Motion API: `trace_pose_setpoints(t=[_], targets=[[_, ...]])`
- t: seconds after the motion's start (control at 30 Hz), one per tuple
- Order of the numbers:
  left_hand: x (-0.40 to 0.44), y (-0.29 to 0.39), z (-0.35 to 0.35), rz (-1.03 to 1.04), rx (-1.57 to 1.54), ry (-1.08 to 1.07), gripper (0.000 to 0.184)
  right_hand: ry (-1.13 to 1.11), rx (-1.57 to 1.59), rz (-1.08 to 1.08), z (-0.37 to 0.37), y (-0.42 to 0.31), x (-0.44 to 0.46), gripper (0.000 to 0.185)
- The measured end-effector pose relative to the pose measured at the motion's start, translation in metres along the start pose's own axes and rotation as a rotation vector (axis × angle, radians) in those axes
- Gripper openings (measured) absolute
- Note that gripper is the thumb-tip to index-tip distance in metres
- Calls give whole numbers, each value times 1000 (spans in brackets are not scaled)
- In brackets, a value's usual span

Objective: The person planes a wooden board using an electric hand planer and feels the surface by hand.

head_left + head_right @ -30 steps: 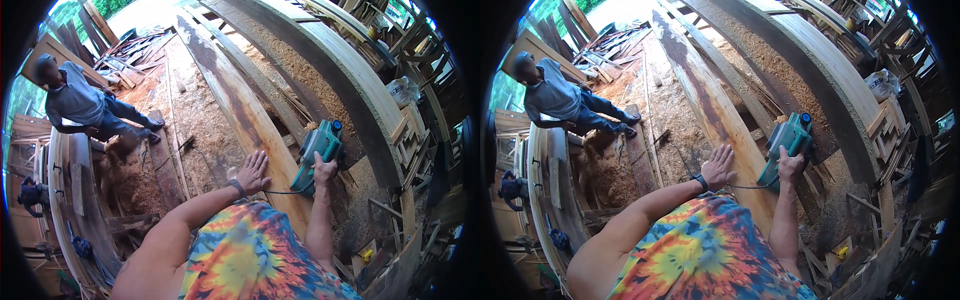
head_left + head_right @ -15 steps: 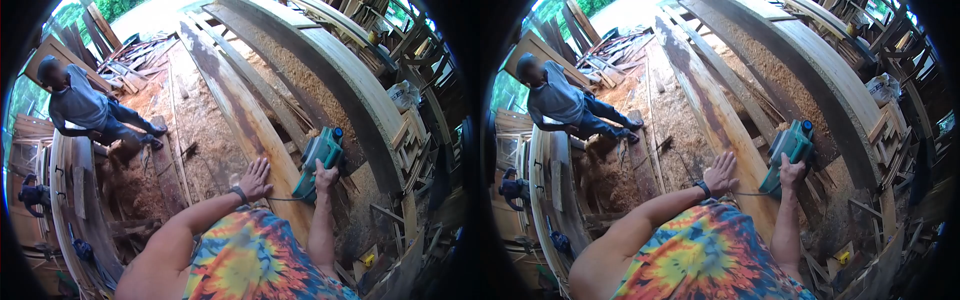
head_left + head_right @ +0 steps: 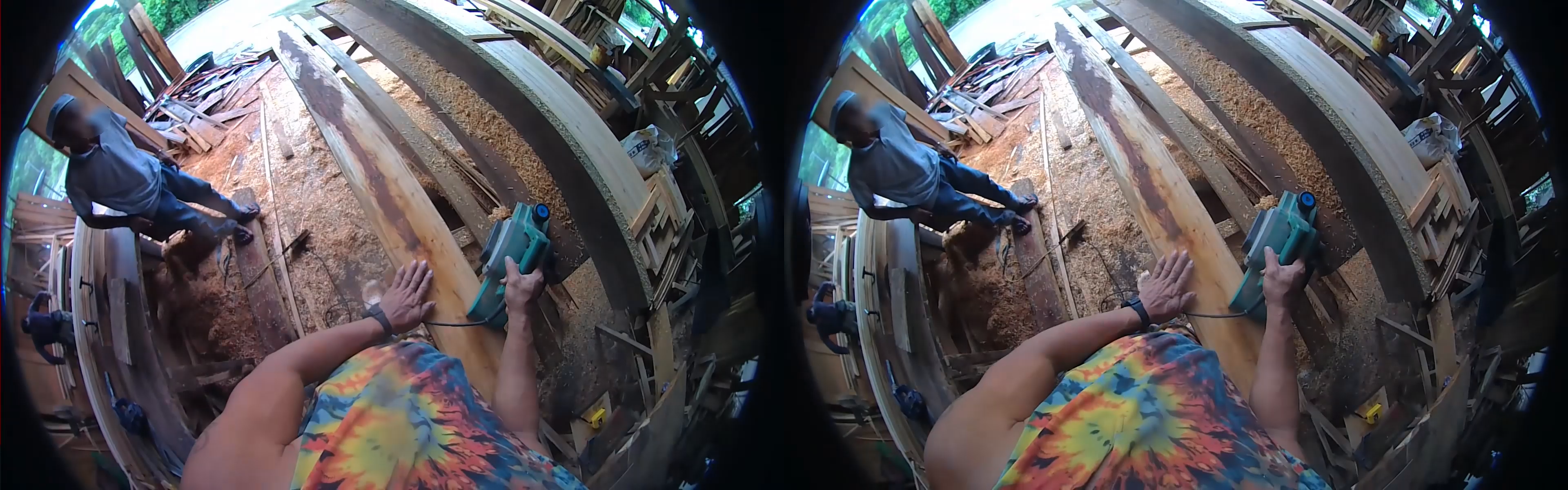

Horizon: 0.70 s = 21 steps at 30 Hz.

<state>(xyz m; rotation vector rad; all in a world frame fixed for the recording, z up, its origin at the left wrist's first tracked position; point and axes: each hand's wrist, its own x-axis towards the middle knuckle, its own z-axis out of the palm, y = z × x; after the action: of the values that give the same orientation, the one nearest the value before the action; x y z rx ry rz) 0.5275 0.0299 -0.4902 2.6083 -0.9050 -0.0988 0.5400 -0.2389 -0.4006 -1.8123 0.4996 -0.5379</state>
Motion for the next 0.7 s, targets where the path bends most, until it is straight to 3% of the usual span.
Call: trace_pose_setpoints(t=[0.2, 0.33, 0.7], targets=[[2, 0, -4, 237, -69, -86, 70, -7, 19, 43, 0, -2, -1, 40], [14, -20, -11, 352, -95, -148, 72, -23, 78, 101, -1, -3, -3, 53], [92, -85, -20, 494, -139, -147, 76, 7, 92, 199, -1, -13, -8, 50]])
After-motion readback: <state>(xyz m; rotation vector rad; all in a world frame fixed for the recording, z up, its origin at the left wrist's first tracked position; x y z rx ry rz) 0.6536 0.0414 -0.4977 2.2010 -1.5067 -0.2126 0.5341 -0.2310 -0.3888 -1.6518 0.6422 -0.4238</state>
